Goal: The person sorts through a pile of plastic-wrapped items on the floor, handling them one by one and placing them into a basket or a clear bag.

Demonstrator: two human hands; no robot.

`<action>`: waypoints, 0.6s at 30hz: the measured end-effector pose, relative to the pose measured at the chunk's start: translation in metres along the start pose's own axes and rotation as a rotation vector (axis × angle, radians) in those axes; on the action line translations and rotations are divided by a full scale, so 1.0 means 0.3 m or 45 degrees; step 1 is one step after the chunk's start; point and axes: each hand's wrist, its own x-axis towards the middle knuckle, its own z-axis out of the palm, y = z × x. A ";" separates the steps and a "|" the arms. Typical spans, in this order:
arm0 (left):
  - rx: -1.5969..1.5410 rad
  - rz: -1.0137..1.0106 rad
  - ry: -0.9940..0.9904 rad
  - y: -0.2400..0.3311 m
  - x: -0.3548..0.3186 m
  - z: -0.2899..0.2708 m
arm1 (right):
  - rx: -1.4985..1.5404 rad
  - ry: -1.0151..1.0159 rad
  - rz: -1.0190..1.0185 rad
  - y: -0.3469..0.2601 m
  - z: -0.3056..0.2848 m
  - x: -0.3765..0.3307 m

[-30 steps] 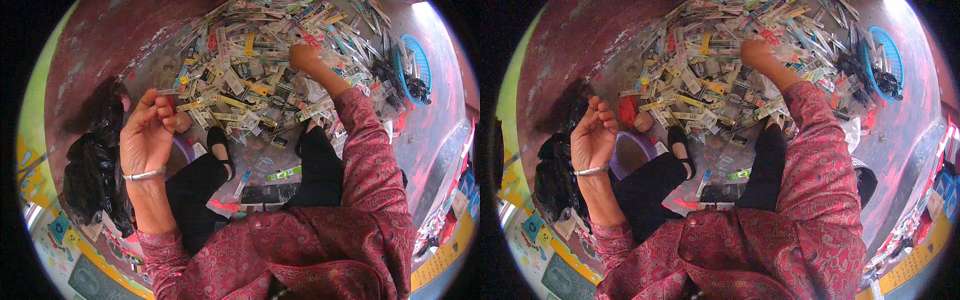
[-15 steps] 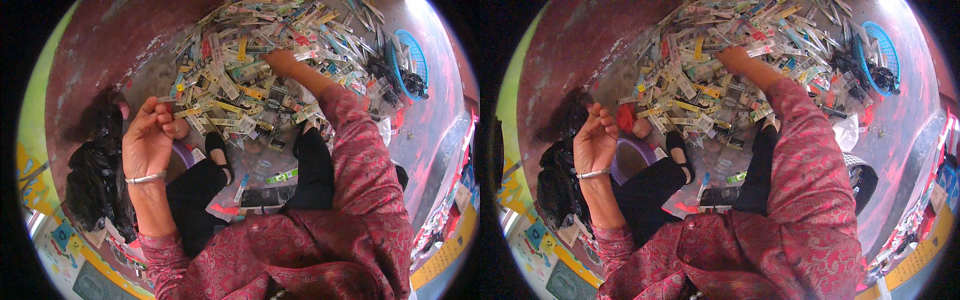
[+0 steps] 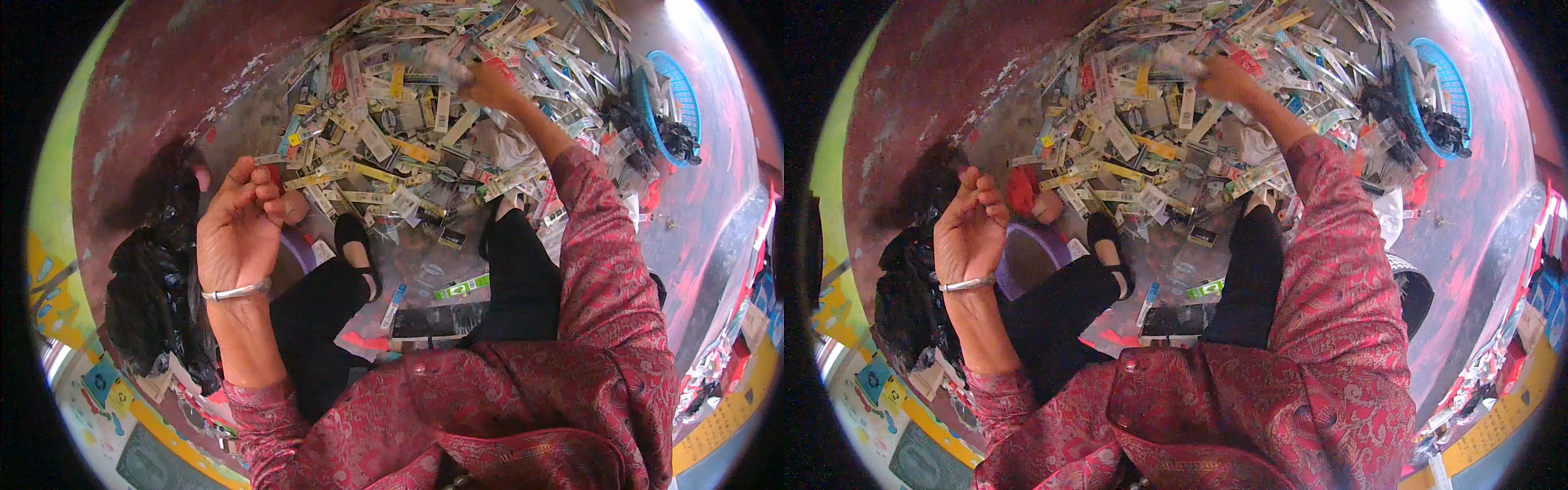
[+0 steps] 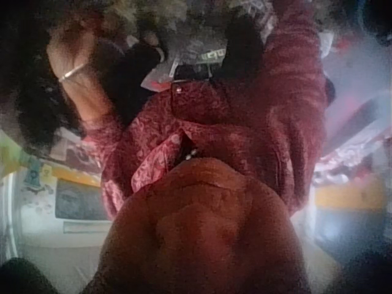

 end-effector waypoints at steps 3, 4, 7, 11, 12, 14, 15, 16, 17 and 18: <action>-0.015 -0.014 -0.031 -0.008 -0.003 -0.006 | 0.012 0.263 -0.108 -0.059 -0.036 0.054; -0.019 -0.023 -0.054 -0.010 0.002 -0.002 | -0.020 0.337 -0.179 -0.063 -0.010 0.084; -0.022 -0.046 -0.036 -0.018 0.010 0.019 | -0.227 0.243 -0.310 -0.073 0.110 0.165; -0.039 -0.033 0.028 -0.024 0.001 0.014 | -0.418 -0.013 -0.277 -0.102 0.229 0.109; -0.039 -0.030 0.024 -0.024 0.000 0.011 | -0.441 -0.114 -0.258 -0.102 0.231 0.085; -0.030 -0.030 0.007 -0.022 -0.001 0.015 | -0.440 -0.324 -0.254 -0.080 0.202 0.020; -0.026 -0.039 0.005 -0.024 0.003 0.011 | -0.439 -0.435 -0.246 -0.067 0.192 -0.015; -0.021 -0.048 0.001 -0.025 0.008 0.008 | -0.493 -0.526 -0.266 -0.060 0.182 -0.057; -0.029 -0.053 -0.021 -0.025 0.006 0.010 | -0.547 -0.612 -0.288 -0.059 0.167 -0.102; -0.038 -0.056 -0.032 -0.028 0.002 0.009 | -0.599 -0.703 -0.320 -0.053 0.161 -0.134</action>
